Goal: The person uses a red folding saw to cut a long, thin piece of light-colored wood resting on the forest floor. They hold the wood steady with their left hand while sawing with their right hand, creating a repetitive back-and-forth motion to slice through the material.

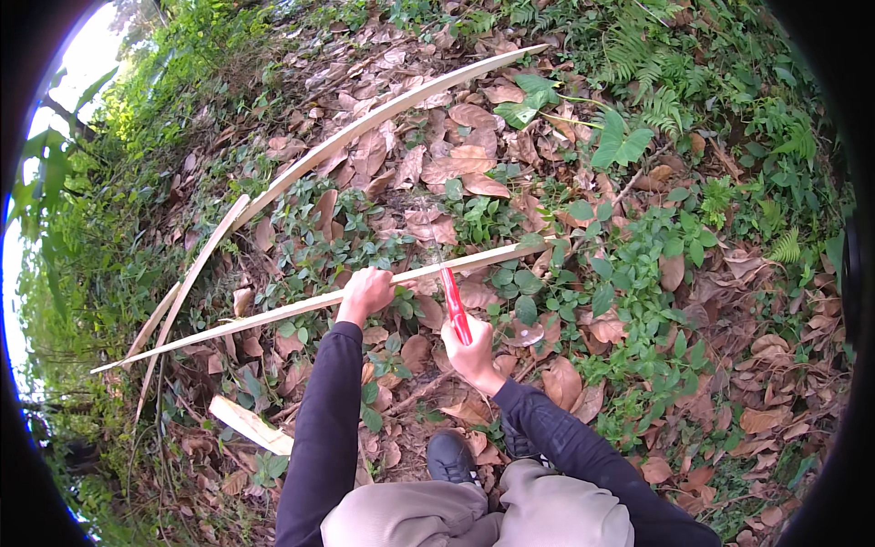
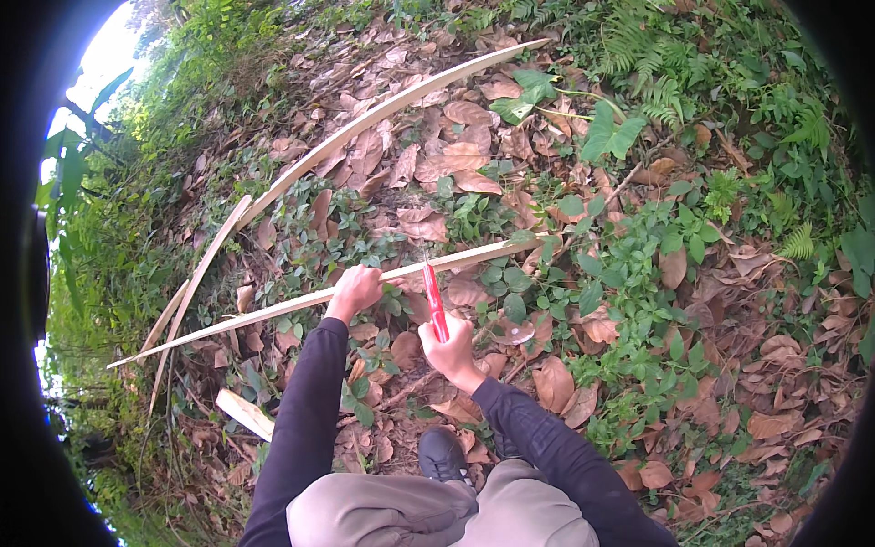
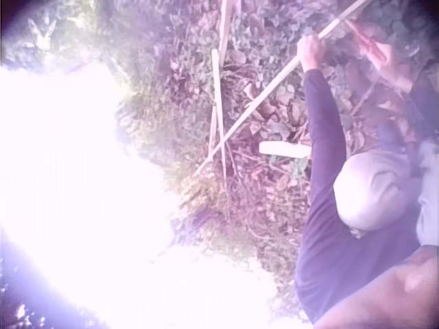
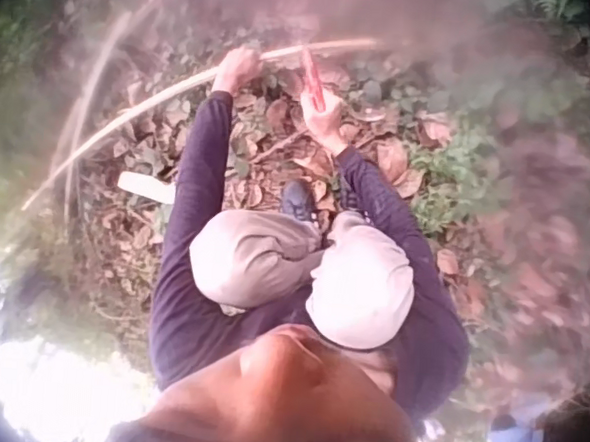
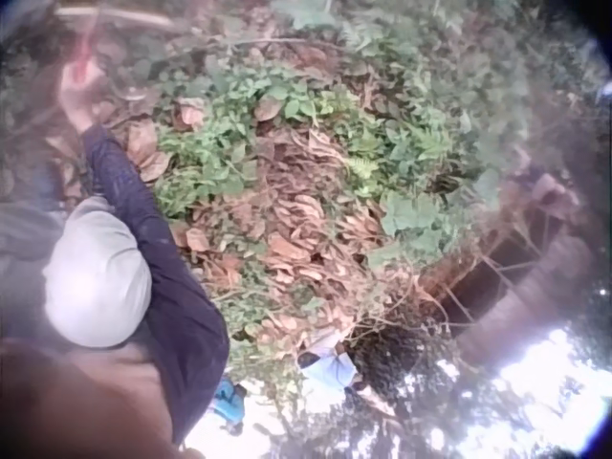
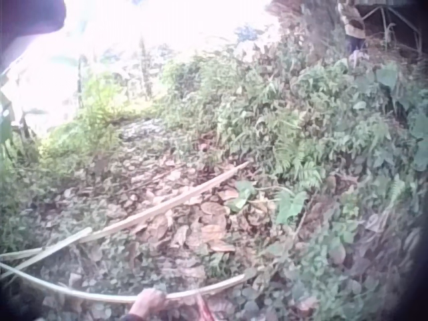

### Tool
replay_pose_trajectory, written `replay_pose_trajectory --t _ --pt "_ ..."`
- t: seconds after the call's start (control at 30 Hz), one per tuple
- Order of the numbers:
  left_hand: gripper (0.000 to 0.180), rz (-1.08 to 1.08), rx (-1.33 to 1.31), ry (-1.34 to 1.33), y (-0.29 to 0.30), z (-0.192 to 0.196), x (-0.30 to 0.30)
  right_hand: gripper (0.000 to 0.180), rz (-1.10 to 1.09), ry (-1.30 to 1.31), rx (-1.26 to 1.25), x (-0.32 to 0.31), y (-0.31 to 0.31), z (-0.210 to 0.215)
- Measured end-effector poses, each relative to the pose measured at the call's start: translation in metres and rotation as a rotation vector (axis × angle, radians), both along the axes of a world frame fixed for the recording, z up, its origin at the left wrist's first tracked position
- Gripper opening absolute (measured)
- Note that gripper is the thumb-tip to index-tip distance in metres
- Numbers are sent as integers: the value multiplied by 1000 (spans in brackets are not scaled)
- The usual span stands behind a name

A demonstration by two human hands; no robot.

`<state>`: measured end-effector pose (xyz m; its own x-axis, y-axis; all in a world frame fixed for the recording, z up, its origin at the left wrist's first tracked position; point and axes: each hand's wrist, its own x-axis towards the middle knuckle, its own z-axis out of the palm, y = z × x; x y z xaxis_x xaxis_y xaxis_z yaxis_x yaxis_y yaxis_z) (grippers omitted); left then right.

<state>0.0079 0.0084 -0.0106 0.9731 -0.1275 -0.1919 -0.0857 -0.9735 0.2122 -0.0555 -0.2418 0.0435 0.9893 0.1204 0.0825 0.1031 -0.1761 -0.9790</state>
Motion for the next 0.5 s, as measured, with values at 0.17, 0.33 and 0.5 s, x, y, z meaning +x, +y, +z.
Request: replay_pose_trajectory --t 0.17,0.33,0.5 --pt "44 25 19 41 3 6 -1 21 144 105 -31 -91 -83 4" --pt "52 30 -10 -11 -1 -3 1 21 201 5 -105 -137 -132 31" --pt "28 55 -8 27 -22 18 -9 23 70 110 1 -83 -70 11"
